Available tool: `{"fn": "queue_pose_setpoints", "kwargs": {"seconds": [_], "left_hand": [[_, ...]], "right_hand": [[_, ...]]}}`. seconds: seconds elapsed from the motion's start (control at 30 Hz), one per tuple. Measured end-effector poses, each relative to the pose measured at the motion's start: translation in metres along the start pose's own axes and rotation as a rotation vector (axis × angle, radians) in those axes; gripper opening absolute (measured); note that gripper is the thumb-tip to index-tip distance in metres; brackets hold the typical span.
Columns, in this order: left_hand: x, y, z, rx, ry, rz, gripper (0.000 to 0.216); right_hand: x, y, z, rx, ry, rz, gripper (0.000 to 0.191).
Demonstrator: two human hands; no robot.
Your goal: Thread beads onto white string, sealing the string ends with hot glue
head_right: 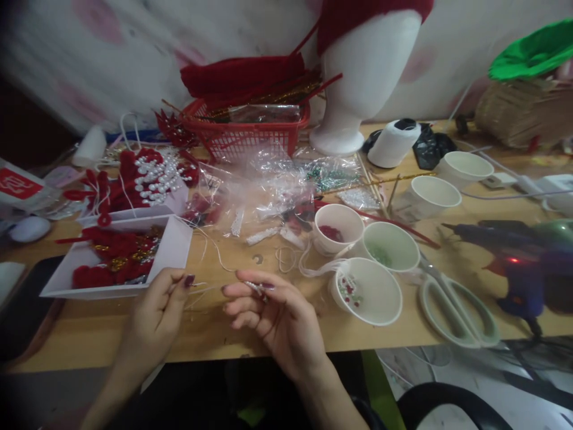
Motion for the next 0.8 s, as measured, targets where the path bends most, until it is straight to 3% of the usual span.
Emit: {"fn": "queue_pose_setpoints", "kwargs": {"seconds": [0.27, 0.8], "left_hand": [[-0.0013, -0.0036, 0.0017, 0.027, 0.023, 0.094, 0.025], [-0.0008, -0.0023, 0.0007, 0.009, 0.042, 0.114, 0.025]], "right_hand": [[0.0008, 0.0009, -0.0017, 0.002, -0.012, -0.007, 0.038], [0.0023, 0.001, -0.0002, -0.016, 0.001, -0.018, 0.037]]}}
Point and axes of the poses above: each hand's wrist, its own z-axis towards the middle knuckle, its own x-axis out of the palm, y = z × x, the point moved 7 cm from there along z, towards the middle knuckle
